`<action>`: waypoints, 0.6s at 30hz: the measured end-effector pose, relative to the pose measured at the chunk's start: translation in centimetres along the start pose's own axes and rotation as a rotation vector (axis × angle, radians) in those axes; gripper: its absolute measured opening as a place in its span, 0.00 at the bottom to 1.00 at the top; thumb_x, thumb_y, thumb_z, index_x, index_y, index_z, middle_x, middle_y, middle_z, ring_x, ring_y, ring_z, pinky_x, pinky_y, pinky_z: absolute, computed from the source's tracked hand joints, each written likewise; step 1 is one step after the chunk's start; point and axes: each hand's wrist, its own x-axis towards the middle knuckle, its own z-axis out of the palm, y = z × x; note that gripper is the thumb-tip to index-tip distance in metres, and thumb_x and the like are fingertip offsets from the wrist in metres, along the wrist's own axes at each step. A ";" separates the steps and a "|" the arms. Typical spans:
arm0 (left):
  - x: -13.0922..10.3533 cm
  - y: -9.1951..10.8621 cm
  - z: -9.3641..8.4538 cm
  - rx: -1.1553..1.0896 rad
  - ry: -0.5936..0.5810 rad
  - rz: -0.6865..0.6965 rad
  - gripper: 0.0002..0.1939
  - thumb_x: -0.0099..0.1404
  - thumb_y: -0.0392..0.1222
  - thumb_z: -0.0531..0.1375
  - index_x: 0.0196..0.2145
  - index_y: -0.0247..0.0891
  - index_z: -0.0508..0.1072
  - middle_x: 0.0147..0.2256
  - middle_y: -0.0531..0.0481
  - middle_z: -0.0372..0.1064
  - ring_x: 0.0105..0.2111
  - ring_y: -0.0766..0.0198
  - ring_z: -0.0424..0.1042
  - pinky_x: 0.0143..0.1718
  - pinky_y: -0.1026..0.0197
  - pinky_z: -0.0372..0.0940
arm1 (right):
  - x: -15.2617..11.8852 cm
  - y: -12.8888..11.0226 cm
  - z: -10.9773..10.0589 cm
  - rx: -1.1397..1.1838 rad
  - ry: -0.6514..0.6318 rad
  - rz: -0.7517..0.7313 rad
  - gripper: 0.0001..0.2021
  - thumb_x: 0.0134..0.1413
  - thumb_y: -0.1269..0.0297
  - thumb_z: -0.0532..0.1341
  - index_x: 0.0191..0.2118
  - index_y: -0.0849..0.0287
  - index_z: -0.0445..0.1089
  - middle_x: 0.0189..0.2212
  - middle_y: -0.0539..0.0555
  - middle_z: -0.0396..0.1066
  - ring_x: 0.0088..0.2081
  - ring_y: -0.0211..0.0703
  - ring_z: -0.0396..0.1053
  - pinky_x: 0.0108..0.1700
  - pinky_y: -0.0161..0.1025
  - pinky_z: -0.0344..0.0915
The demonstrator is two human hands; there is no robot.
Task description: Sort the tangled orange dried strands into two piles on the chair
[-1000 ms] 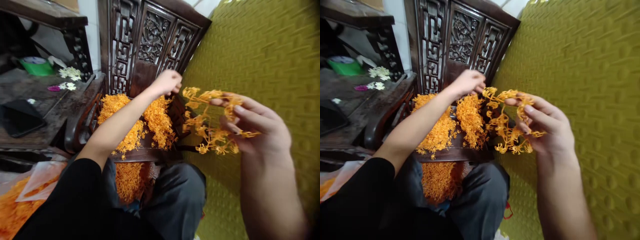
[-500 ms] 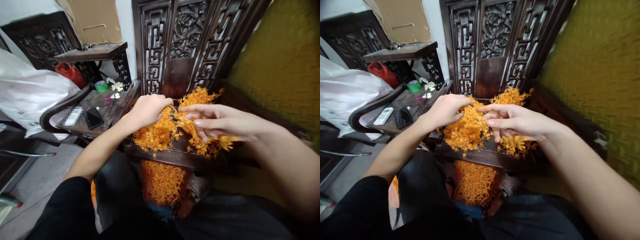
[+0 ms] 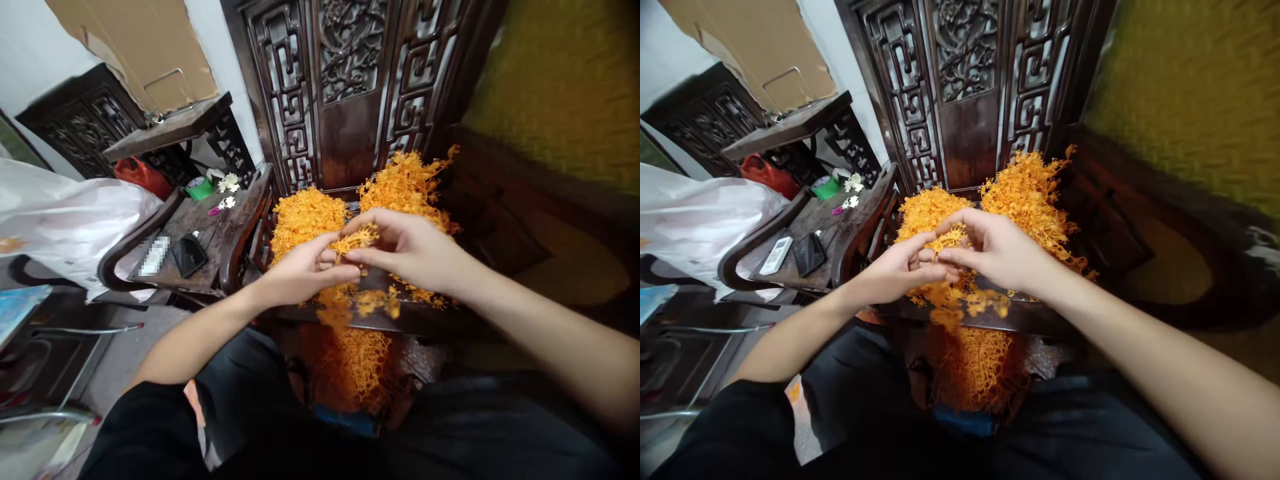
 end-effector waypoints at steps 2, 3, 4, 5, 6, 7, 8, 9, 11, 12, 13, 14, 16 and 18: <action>0.8 -0.8 0.8 -0.133 0.077 -0.056 0.33 0.70 0.55 0.60 0.64 0.33 0.60 0.36 0.45 0.79 0.34 0.62 0.78 0.38 0.59 0.70 | 0.2 0.1 0.4 -0.082 0.087 -0.078 0.17 0.57 0.52 0.69 0.47 0.58 0.77 0.39 0.56 0.79 0.35 0.44 0.76 0.34 0.41 0.72; 1.1 -1.1 0.9 -0.142 0.113 -0.068 0.30 0.70 0.55 0.61 0.61 0.34 0.63 0.31 0.50 0.76 0.28 0.65 0.75 0.33 0.61 0.67 | 0.3 0.3 0.5 -0.102 0.129 -0.104 0.17 0.57 0.52 0.69 0.46 0.58 0.78 0.40 0.57 0.79 0.36 0.44 0.75 0.34 0.41 0.71; 1.2 -1.4 0.8 -0.126 0.144 -0.064 0.26 0.69 0.56 0.62 0.56 0.35 0.67 0.27 0.54 0.73 0.24 0.68 0.70 0.29 0.63 0.64 | 0.4 0.5 0.4 -0.095 0.158 -0.115 0.17 0.56 0.53 0.70 0.46 0.59 0.77 0.40 0.57 0.79 0.35 0.43 0.75 0.34 0.40 0.71; 1.3 -1.5 0.5 -0.093 0.167 -0.052 0.22 0.69 0.56 0.61 0.50 0.36 0.70 0.25 0.56 0.71 0.22 0.70 0.66 0.27 0.65 0.61 | 0.4 0.7 0.3 -0.065 0.173 -0.109 0.19 0.55 0.53 0.71 0.48 0.59 0.77 0.37 0.56 0.78 0.34 0.42 0.74 0.33 0.40 0.71; 1.3 -1.6 0.3 -0.047 0.181 -0.034 0.18 0.70 0.56 0.60 0.43 0.36 0.72 0.24 0.57 0.69 0.21 0.71 0.64 0.26 0.65 0.59 | 0.4 0.9 0.2 -0.022 0.175 -0.088 0.21 0.56 0.53 0.70 0.52 0.59 0.75 0.33 0.54 0.77 0.31 0.41 0.73 0.32 0.39 0.70; 1.2 -1.7 0.0 0.003 0.190 -0.018 0.19 0.72 0.56 0.58 0.36 0.36 0.72 0.23 0.57 0.67 0.21 0.72 0.62 0.26 0.65 0.57 | 0.5 1.0 0.1 0.018 0.172 -0.063 0.23 0.58 0.53 0.69 0.56 0.59 0.73 0.29 0.52 0.76 0.28 0.40 0.72 0.31 0.39 0.70; 1.2 -1.7 -0.3 0.048 0.195 -0.006 0.21 0.73 0.56 0.56 0.30 0.36 0.71 0.22 0.56 0.65 0.21 0.72 0.60 0.27 0.65 0.56 | 0.5 1.2 0.0 0.043 0.176 -0.048 0.24 0.61 0.53 0.67 0.59 0.58 0.71 0.28 0.51 0.74 0.27 0.40 0.72 0.30 0.39 0.71; 1.1 -1.7 -0.5 0.080 0.201 -0.002 0.24 0.74 0.55 0.54 0.26 0.36 0.69 0.21 0.56 0.63 0.21 0.72 0.59 0.27 0.65 0.55 | 0.5 1.3 -0.1 0.045 0.188 -0.049 0.23 0.64 0.54 0.65 0.61 0.58 0.70 0.28 0.51 0.74 0.27 0.40 0.72 0.31 0.40 0.72; 1.0 -1.6 -0.7 0.089 0.210 -0.008 0.27 0.75 0.55 0.52 0.22 0.37 0.68 0.20 0.56 0.61 0.20 0.72 0.57 0.26 0.65 0.54 | 0.5 1.5 -0.2 -0.016 0.237 -0.083 0.22 0.67 0.53 0.61 0.61 0.55 0.70 0.37 0.55 0.75 0.33 0.41 0.75 0.34 0.40 0.75; 1.1 -1.6 -0.7 0.072 0.215 -0.011 0.27 0.75 0.55 0.52 0.22 0.37 0.68 0.19 0.56 0.61 0.20 0.72 0.57 0.26 0.64 0.54 | 0.5 1.6 -0.1 -0.062 0.255 -0.111 0.22 0.67 0.53 0.61 0.62 0.54 0.70 0.44 0.58 0.75 0.37 0.42 0.75 0.35 0.40 0.76; 1.1 -1.7 -0.7 0.050 0.217 -0.016 0.27 0.75 0.56 0.53 0.23 0.37 0.69 0.19 0.56 0.62 0.19 0.72 0.56 0.25 0.64 0.54 | 0.5 1.6 0.0 -0.107 0.258 -0.139 0.24 0.65 0.52 0.62 0.64 0.53 0.69 0.50 0.60 0.73 0.41 0.45 0.76 0.36 0.40 0.77; 1.2 -1.7 -0.6 0.026 0.215 -0.017 0.27 0.75 0.56 0.53 0.23 0.37 0.70 0.19 0.56 0.62 0.19 0.72 0.56 0.24 0.64 0.53 | 0.5 1.7 0.1 -0.148 0.248 -0.169 0.28 0.64 0.51 0.64 0.66 0.52 0.67 0.55 0.61 0.71 0.46 0.48 0.75 0.37 0.41 0.77; 1.3 -1.6 -0.4 -0.032 0.200 -0.021 0.28 0.75 0.57 0.52 0.24 0.36 0.71 0.19 0.55 0.64 0.18 0.72 0.58 0.23 0.65 0.54 | 0.5 1.6 0.5 -0.235 0.204 -0.242 0.34 0.61 0.51 0.66 0.70 0.51 0.62 0.60 0.62 0.68 0.52 0.52 0.73 0.40 0.43 0.78; 1.3 -1.6 -0.2 -0.097 0.181 -0.030 0.27 0.75 0.57 0.52 0.25 0.36 0.71 0.20 0.54 0.67 0.17 0.72 0.59 0.22 0.65 0.54 | 0.5 1.4 1.0 -0.351 0.186 -0.339 0.31 0.62 0.52 0.66 0.68 0.52 0.64 0.59 0.62 0.69 0.55 0.54 0.72 0.44 0.46 0.78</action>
